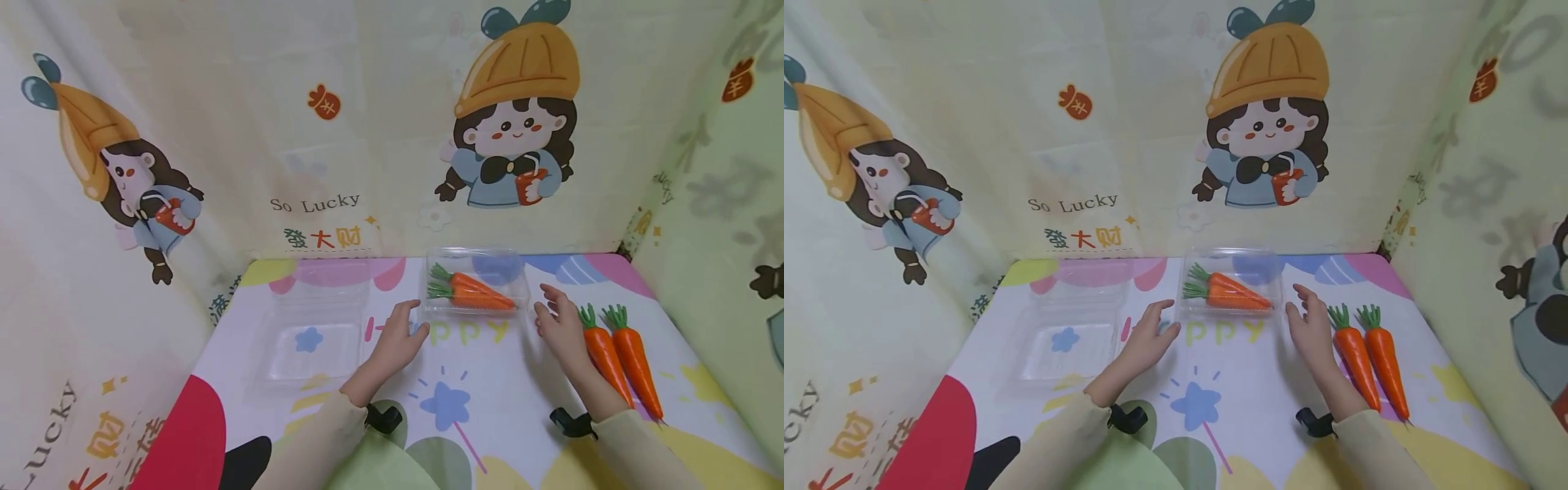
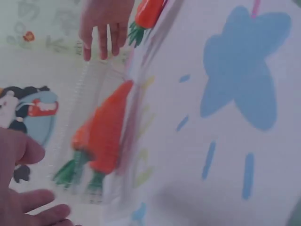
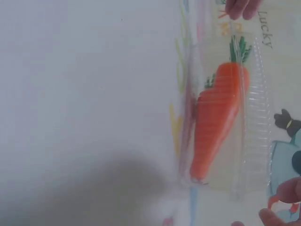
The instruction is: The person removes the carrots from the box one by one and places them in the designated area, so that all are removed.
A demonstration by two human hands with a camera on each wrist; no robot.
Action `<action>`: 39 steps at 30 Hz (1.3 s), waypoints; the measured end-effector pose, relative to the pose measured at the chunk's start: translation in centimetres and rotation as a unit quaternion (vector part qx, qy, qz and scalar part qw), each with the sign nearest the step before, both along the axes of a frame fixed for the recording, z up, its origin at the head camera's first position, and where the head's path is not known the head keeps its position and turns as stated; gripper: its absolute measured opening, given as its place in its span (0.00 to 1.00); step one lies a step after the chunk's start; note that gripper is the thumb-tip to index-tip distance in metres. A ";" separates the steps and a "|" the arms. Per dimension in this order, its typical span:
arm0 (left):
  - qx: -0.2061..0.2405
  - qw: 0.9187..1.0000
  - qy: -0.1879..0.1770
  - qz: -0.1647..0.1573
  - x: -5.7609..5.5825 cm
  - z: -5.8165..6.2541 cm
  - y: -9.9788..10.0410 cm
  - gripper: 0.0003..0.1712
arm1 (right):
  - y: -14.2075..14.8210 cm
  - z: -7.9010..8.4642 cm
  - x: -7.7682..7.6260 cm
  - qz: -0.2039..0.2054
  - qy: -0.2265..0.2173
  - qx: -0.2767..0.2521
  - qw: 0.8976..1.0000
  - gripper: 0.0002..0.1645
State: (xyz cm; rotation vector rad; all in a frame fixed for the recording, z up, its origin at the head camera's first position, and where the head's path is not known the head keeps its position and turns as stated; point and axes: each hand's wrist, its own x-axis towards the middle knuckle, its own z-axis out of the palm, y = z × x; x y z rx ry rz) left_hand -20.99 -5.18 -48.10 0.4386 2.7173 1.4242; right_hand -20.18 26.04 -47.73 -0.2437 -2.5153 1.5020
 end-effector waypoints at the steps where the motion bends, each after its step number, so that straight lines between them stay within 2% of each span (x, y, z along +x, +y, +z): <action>1: 0.014 1.000 -0.003 0.013 -0.4 -0.3 0.4 0.33 | 0.1 -0.1 -0.1 0.005 -0.028 -0.023 0.999 0.32; 4: 0.042 0.999 -0.005 0.035 -1.5 -1.3 1.5 0.36 | 0.4 -0.2 -0.2 0.033 -0.103 -0.088 0.990 0.36; 8: 0.089 0.994 -0.025 0.053 -2.6 -2.1 2.4 0.35 | 0.3 -0.4 -0.4 0.052 -0.159 -0.169 0.971 0.39; 11: 0.150 0.984 -0.051 0.079 -3.2 -2.4 2.7 0.33 | 0.2 -0.5 -0.6 0.043 -0.170 -0.207 0.962 0.39; 14: 0.207 0.970 -0.075 0.102 -3.5 -2.6 2.7 0.32 | 0.2 -0.9 -0.8 0.039 -0.169 -0.221 0.960 0.38; 16: 0.235 0.962 -0.087 0.106 -3.7 -2.7 2.6 0.32 | 0.3 -1.1 -0.8 0.042 -0.167 -0.224 0.959 0.38; 20: 0.263 0.955 -0.101 0.097 -3.6 -2.9 2.2 0.32 | 0.5 -1.4 -0.7 0.050 -0.162 -0.226 0.959 0.38; 24: 0.283 0.947 -0.108 0.109 -3.3 -2.9 1.9 0.32 | 0.5 -1.4 -0.4 0.054 -0.154 -0.224 0.961 0.38; 27: 0.290 0.943 -0.112 0.122 -2.8 -2.7 1.5 0.31 | 0.3 -1.3 -0.1 0.058 -0.158 -0.213 0.962 0.38; 28: 0.291 0.942 -0.116 0.122 -2.5 -2.2 1.3 0.31 | 0.2 -1.3 0.0 0.059 -0.160 -0.209 0.963 0.38; 29: 0.291 0.941 -0.119 0.124 -2.2 -2.2 1.1 0.31 | 0.1 -1.3 0.1 0.061 -0.159 -0.206 0.964 0.38; 34: 0.301 0.937 -0.130 0.121 -1.3 -2.3 0.2 0.32 | -0.4 -1.3 0.9 0.066 -0.133 -0.206 0.967 0.38; 35: 0.303 0.937 -0.128 0.122 -1.3 -2.7 0.1 0.32 | -0.5 -1.3 1.1 0.068 -0.126 -0.207 0.968 0.37; 39: 0.316 0.933 -0.127 0.121 -0.3 -2.8 -0.3 0.35 | -0.8 -1.4 2.0 0.075 -0.126 -0.206 0.967 0.38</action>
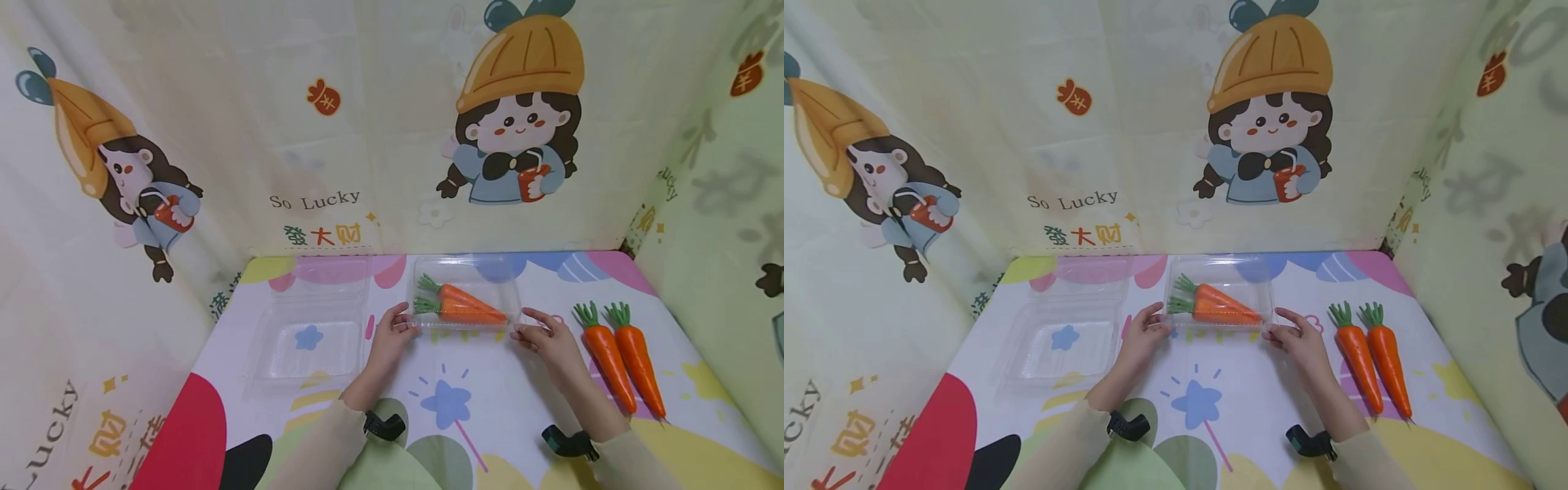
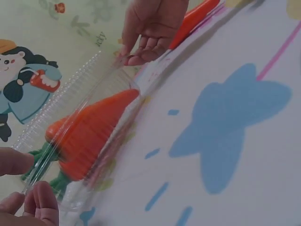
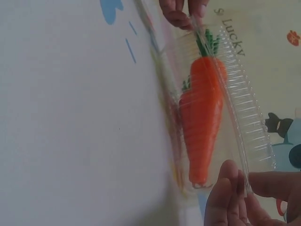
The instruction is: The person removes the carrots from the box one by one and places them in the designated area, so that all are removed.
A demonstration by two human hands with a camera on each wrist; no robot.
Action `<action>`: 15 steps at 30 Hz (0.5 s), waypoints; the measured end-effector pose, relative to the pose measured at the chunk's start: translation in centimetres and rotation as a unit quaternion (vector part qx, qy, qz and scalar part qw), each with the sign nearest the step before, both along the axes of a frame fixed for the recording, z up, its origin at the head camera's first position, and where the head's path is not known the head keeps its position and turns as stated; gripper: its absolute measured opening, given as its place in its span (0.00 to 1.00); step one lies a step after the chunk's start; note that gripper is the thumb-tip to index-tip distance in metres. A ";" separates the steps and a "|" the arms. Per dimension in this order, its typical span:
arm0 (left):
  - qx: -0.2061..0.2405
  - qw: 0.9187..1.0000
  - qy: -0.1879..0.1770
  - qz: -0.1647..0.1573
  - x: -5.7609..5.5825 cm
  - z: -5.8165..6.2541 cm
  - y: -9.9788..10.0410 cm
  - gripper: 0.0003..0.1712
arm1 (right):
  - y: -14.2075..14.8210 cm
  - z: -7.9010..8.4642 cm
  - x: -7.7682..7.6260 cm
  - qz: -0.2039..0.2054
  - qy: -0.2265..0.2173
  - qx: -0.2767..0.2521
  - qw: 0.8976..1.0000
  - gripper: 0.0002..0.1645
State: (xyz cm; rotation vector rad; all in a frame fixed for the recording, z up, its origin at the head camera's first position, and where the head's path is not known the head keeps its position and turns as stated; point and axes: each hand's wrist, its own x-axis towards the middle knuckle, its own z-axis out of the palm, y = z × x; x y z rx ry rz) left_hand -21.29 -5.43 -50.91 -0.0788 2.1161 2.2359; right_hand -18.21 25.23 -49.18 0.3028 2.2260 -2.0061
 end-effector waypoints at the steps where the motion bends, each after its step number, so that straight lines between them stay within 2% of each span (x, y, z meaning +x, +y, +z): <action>1: 0.004 1.000 0.001 0.000 0.3 -0.1 -0.1 0.36 | 0.0 0.0 0.2 0.002 -0.002 0.000 1.000 0.37; 8: 0.036 0.999 0.018 0.012 1.8 -1.4 -0.5 0.35 | -0.5 -0.1 1.7 -0.003 -0.024 -0.001 1.000 0.36; 15: 0.065 0.998 0.010 0.020 3.3 -1.8 -1.2 0.36 | -0.8 -0.2 2.8 -0.008 -0.034 -0.019 0.999 0.36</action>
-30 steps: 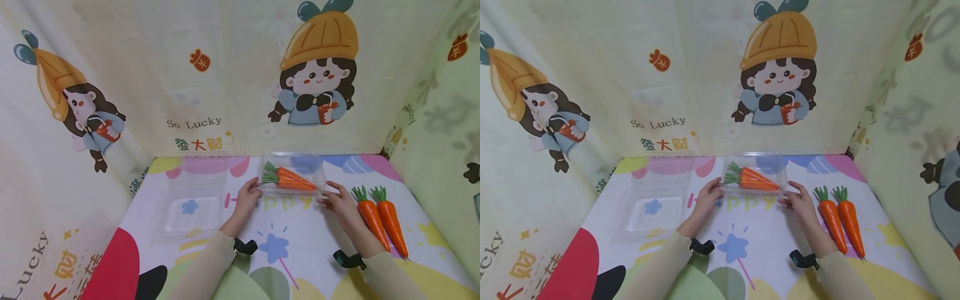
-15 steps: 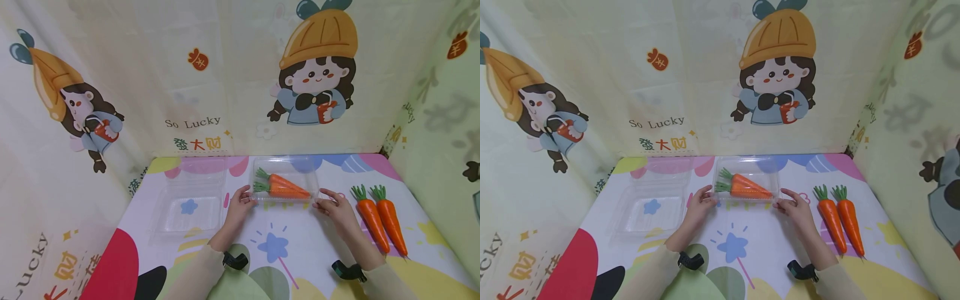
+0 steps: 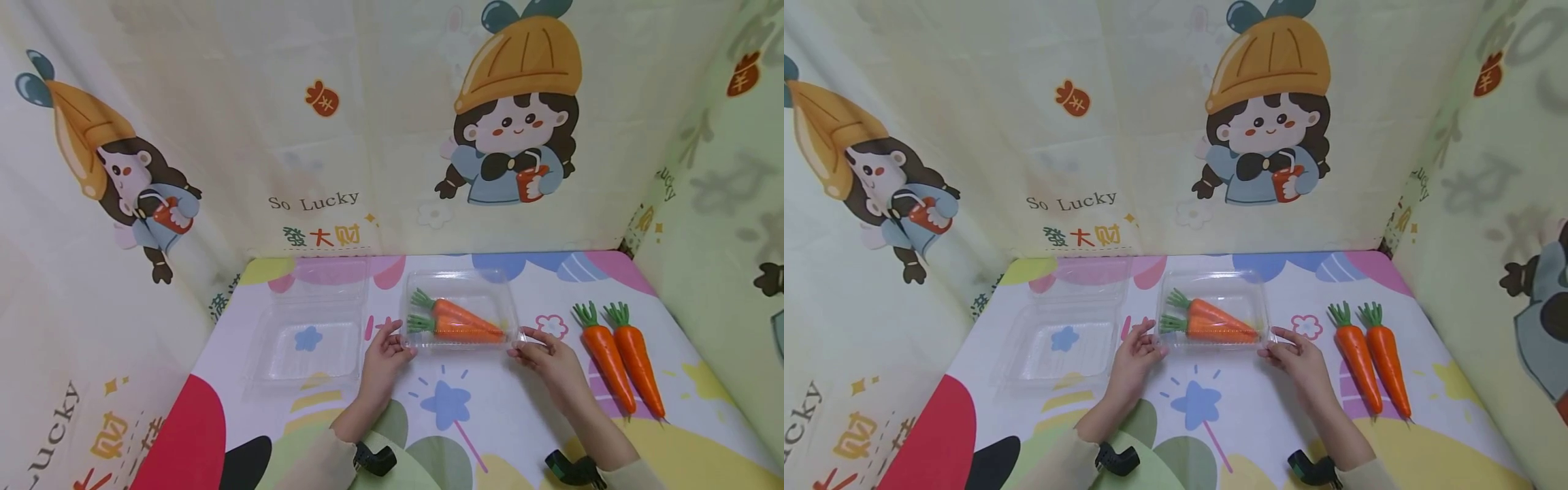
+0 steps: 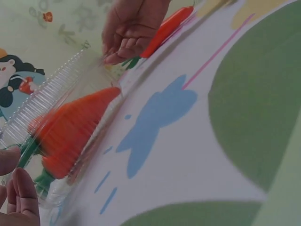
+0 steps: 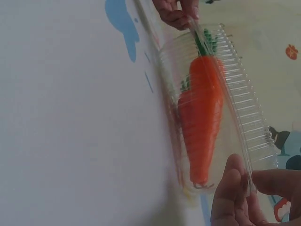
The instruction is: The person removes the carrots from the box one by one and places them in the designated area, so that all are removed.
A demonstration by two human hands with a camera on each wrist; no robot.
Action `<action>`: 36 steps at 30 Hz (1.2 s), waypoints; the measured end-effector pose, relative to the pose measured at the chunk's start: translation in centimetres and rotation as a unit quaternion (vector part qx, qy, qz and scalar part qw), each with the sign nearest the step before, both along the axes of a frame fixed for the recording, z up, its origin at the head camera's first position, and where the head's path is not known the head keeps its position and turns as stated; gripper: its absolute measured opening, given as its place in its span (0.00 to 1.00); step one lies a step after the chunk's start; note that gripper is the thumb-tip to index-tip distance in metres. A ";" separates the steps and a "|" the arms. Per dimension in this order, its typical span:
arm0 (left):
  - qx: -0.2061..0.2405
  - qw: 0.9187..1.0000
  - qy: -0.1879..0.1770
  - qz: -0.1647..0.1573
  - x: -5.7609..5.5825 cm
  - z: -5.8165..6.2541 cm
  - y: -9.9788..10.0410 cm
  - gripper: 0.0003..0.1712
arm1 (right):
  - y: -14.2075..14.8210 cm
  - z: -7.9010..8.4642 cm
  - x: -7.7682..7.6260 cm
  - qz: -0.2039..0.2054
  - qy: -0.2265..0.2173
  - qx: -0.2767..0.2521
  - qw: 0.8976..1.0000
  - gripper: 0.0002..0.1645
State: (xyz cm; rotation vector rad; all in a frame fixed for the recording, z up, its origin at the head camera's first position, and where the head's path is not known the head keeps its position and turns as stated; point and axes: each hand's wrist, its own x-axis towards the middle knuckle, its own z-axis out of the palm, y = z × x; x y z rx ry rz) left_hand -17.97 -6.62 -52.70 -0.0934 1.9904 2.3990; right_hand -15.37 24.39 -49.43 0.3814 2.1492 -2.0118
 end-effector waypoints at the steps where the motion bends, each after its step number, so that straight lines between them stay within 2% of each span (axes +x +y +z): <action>1: 0.001 1.000 -0.002 0.002 0.1 0.0 -0.1 0.36 | 0.0 -0.1 0.1 -0.002 0.000 -0.006 1.000 0.36; 6: 0.004 1.000 -0.012 0.016 0.6 0.2 -0.5 0.36 | -0.3 -0.4 0.4 -0.012 -0.003 -0.020 1.000 0.34; 13: 0.002 1.000 -0.016 0.022 0.9 0.4 -0.5 0.34 | -0.7 -0.9 0.6 -0.034 0.024 -0.004 0.999 0.30; 18: 0.003 0.999 -0.021 0.031 0.9 0.3 -0.4 0.32 | -0.9 -1.1 0.6 -0.045 0.025 0.012 0.999 0.30; 28: -0.011 0.999 -0.029 0.040 0.8 0.1 -0.3 0.29 | -1.1 -1.4 0.4 -0.050 0.020 0.027 0.998 0.30; 36: -0.012 0.997 -0.037 0.061 1.2 0.3 0.2 0.23 | -1.3 -1.3 0.5 -0.044 0.020 0.052 0.997 0.29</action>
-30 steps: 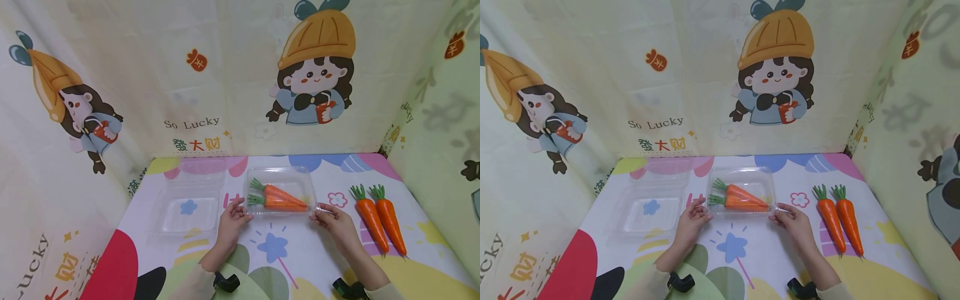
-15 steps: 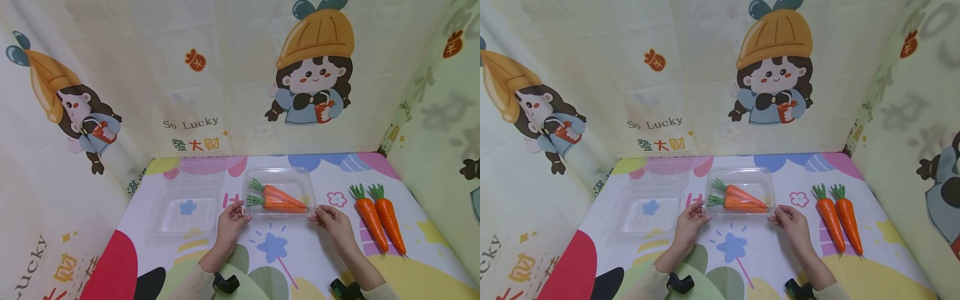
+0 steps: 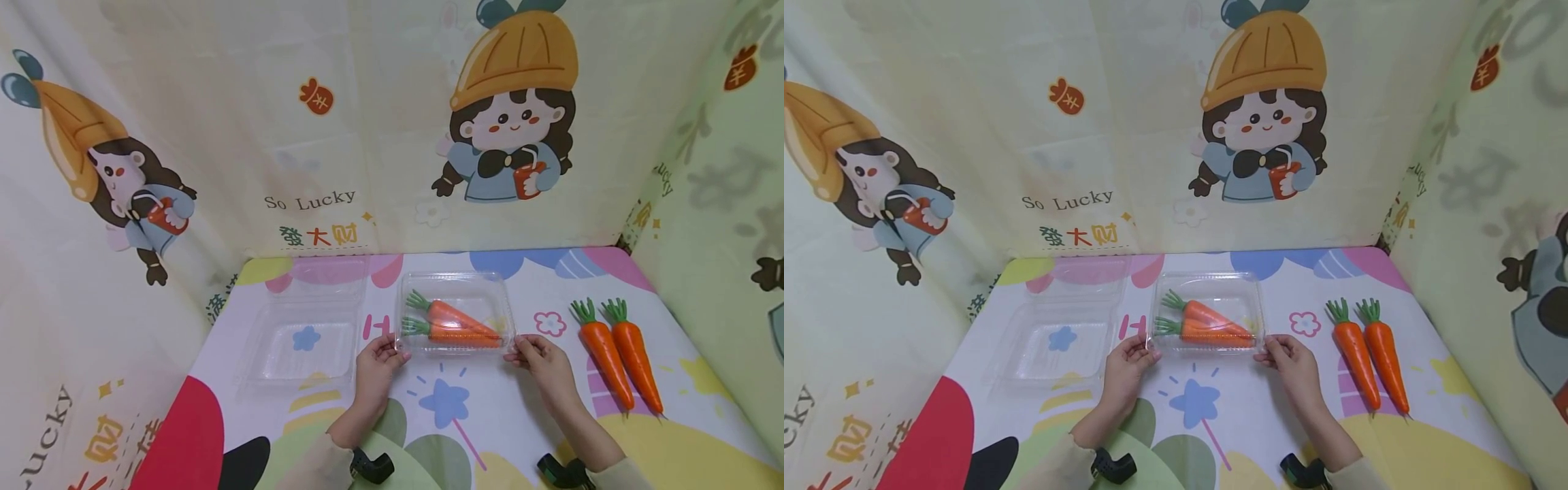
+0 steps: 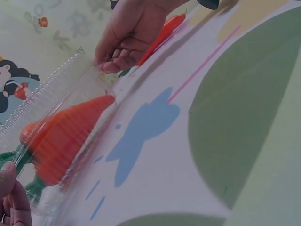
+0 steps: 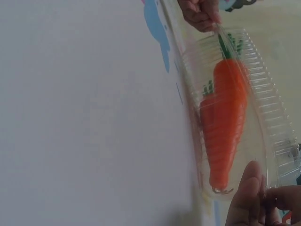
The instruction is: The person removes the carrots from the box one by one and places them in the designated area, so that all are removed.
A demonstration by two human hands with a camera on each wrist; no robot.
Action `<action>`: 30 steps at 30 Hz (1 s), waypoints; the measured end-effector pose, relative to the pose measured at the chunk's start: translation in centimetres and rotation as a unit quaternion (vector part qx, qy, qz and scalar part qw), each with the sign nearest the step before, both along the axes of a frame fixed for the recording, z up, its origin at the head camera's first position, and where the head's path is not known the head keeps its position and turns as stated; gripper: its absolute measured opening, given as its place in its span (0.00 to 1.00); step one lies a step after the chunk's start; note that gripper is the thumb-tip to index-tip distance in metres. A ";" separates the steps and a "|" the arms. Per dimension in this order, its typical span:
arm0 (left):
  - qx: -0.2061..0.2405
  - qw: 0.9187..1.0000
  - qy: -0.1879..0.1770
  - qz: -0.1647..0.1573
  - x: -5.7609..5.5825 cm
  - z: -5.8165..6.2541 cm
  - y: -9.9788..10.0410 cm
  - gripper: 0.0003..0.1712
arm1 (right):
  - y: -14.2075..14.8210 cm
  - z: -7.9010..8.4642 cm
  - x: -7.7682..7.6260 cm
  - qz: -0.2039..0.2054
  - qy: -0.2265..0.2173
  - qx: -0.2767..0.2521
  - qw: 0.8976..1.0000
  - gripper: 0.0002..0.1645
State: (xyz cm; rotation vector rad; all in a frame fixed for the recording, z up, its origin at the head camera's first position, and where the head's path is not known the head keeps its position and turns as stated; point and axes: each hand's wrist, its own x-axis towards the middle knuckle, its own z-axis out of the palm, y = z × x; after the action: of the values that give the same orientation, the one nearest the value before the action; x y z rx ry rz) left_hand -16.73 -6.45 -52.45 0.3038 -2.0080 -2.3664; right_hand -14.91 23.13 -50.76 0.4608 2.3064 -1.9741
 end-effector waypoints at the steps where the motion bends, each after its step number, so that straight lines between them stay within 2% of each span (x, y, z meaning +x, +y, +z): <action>1: -0.007 1.000 0.000 0.001 0.1 0.0 0.0 0.22 | 0.0 0.0 0.0 0.002 0.003 0.008 1.000 0.28; 8: -0.028 1.000 0.013 -0.003 0.3 0.1 0.2 0.16 | 0.0 0.1 -0.2 0.029 0.010 0.063 0.998 0.28; 15: -0.045 0.998 0.033 -0.014 0.6 0.1 0.1 0.16 | 0.0 0.2 -0.2 0.028 0.010 0.057 0.998 0.29; 19: -0.055 0.997 0.042 -0.017 0.5 0.0 -0.1 0.20 | 0.0 0.4 -0.2 0.032 0.013 0.063 0.997 0.28; 23: -0.068 0.995 0.067 -0.024 0.2 -0.1 -0.4 0.25 | 0.1 0.5 -0.3 0.036 0.015 0.067 0.997 0.29; 30: -0.114 0.986 0.114 -0.036 0.3 -0.1 -0.6 0.19 | 0.2 0.3 -0.5 0.031 0.014 0.074 0.997 0.29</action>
State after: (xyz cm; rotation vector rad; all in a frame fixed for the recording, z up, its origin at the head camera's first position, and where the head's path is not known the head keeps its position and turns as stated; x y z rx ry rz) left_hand -16.45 -7.01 -52.53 -0.0457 -2.1799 -2.0660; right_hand -15.41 23.38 -50.42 0.3701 2.4638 -1.8010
